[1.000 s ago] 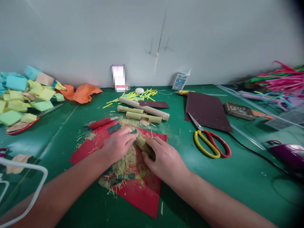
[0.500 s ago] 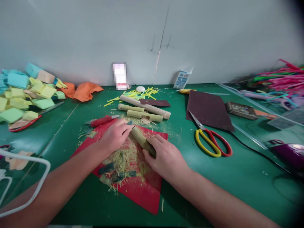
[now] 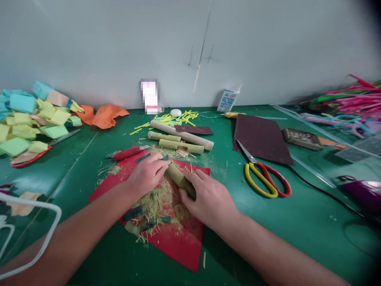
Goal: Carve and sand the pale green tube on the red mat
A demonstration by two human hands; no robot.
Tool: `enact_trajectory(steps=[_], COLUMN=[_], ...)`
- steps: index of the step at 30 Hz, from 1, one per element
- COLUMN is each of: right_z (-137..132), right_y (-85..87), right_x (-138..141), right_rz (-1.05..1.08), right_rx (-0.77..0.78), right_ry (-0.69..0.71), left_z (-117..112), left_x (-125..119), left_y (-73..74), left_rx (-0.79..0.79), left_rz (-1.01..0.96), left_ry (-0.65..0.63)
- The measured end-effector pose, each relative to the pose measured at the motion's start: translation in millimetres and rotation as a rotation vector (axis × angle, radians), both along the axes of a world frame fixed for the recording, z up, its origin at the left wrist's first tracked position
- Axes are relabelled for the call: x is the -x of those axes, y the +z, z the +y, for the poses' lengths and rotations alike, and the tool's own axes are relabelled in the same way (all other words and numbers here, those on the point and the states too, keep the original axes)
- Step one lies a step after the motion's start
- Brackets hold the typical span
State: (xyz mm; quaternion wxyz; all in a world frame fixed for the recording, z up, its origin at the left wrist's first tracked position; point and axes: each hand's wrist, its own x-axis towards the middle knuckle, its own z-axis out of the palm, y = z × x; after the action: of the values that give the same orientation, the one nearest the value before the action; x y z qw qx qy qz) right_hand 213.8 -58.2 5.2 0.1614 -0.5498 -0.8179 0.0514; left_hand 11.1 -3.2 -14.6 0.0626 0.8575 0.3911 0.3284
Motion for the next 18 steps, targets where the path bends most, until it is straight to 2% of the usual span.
enact_trajectory(steps=[8,12,18], right_z=[1.0,2.7,1.3], right_y=[-0.3,-1.8,-2.9], right_x=[-0.1,0.4,0.5], right_rz=[-0.006,-0.013,-0.025], right_rx=[-0.027,-0.055,-0.054], right_ry=[0.002,-0.003,0.014], left_z=[4.7,4.0,-2.3], left_x=[3.4,3.4,-0.4], left_y=[3.3,2.6,2.7], left_rx=[-0.019,-0.024,0.025], left_rz=[-0.064,-0.092,-0.028], left_ry=[0.116,0.115,0.103])
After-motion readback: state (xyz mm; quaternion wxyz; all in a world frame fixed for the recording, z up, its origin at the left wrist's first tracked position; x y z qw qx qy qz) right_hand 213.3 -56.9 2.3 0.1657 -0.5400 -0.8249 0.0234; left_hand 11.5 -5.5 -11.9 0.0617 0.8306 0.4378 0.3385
